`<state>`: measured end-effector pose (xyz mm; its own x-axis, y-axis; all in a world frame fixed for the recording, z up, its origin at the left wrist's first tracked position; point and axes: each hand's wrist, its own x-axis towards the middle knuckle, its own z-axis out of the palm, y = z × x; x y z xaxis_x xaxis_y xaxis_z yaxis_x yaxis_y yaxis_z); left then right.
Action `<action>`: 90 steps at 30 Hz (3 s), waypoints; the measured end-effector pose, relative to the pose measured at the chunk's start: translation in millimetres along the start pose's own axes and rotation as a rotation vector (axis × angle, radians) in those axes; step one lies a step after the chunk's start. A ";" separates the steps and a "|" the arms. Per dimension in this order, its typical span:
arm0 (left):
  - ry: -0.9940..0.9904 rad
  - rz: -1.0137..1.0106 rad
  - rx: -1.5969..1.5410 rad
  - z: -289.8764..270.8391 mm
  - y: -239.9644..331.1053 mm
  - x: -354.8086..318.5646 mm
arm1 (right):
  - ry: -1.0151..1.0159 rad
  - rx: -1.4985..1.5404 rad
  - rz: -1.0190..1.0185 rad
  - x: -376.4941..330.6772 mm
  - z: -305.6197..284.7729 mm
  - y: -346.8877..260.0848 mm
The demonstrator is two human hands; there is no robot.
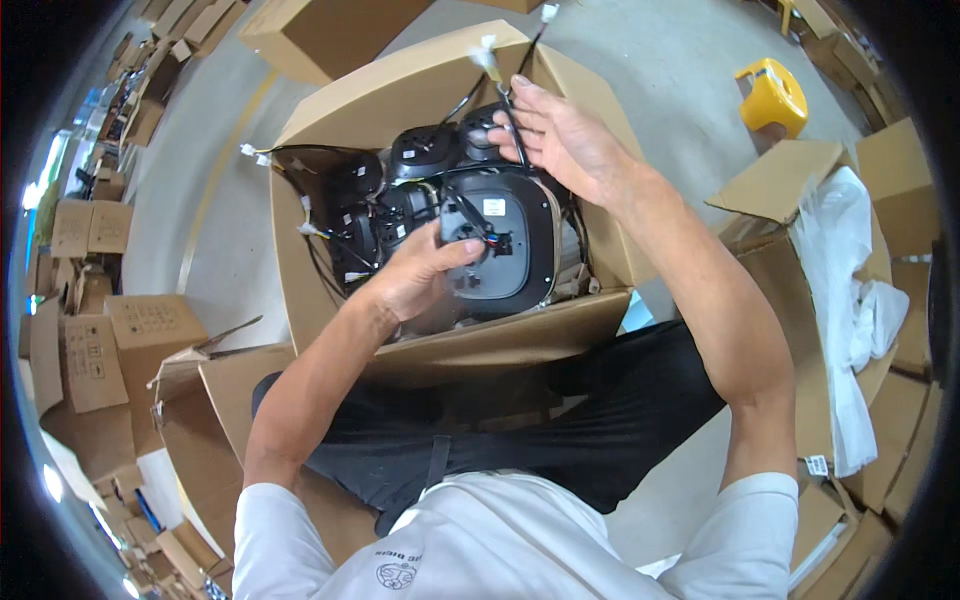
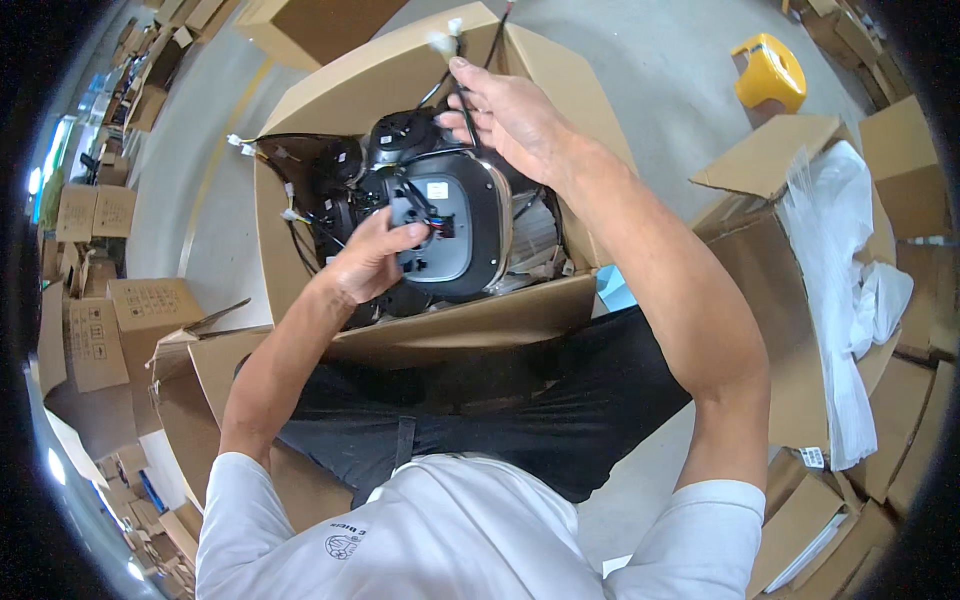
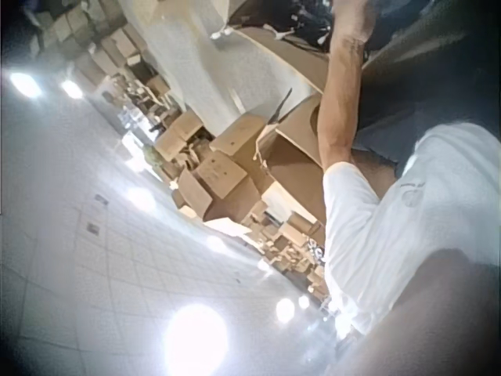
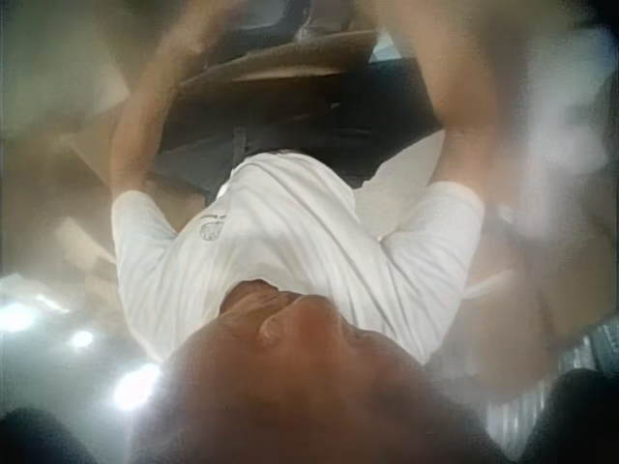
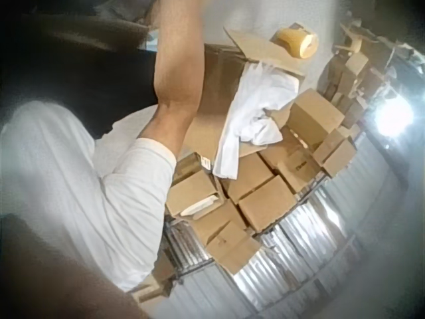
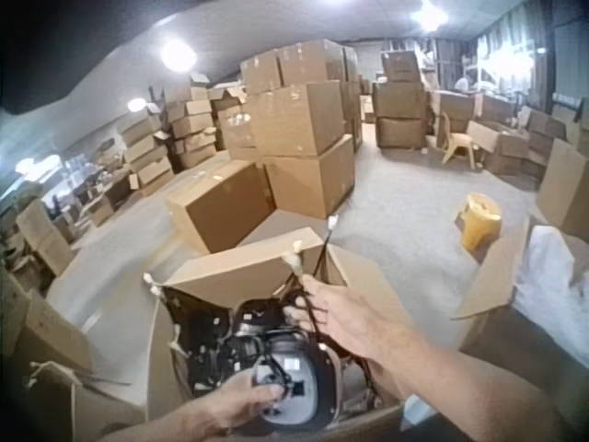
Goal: The person packs vehicle lights into a cardboard box by hand, transferring the lights from an adjacent box and placing protective foam sheets over each completed layer.
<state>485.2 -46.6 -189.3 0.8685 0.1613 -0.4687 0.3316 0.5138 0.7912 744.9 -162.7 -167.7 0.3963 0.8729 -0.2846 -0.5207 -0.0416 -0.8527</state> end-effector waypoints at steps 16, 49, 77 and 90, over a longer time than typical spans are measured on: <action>0.228 -0.510 0.685 26.6 -136.6 160.3 | -0.018 -1.086 -0.093 -3.3 -72.0 11.0; 0.102 1.136 1.542 -114.8 -18.8 334.2 | 0.452 -1.089 -0.598 41.4 -76.1 72.1; 1.062 -0.011 1.422 -331.0 105.5 93.0 | 0.316 -1.384 -0.501 35.4 -69.1 64.9; 1.532 0.419 1.212 -416.8 9.4 114.3 | 0.272 -1.335 -0.525 44.8 -56.5 65.3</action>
<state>434.0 327.8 -399.2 0.1831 0.8898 0.4180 0.8313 -0.3671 0.4174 771.4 -153.8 -260.8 0.5222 0.8191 0.2374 0.7400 -0.2969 -0.6035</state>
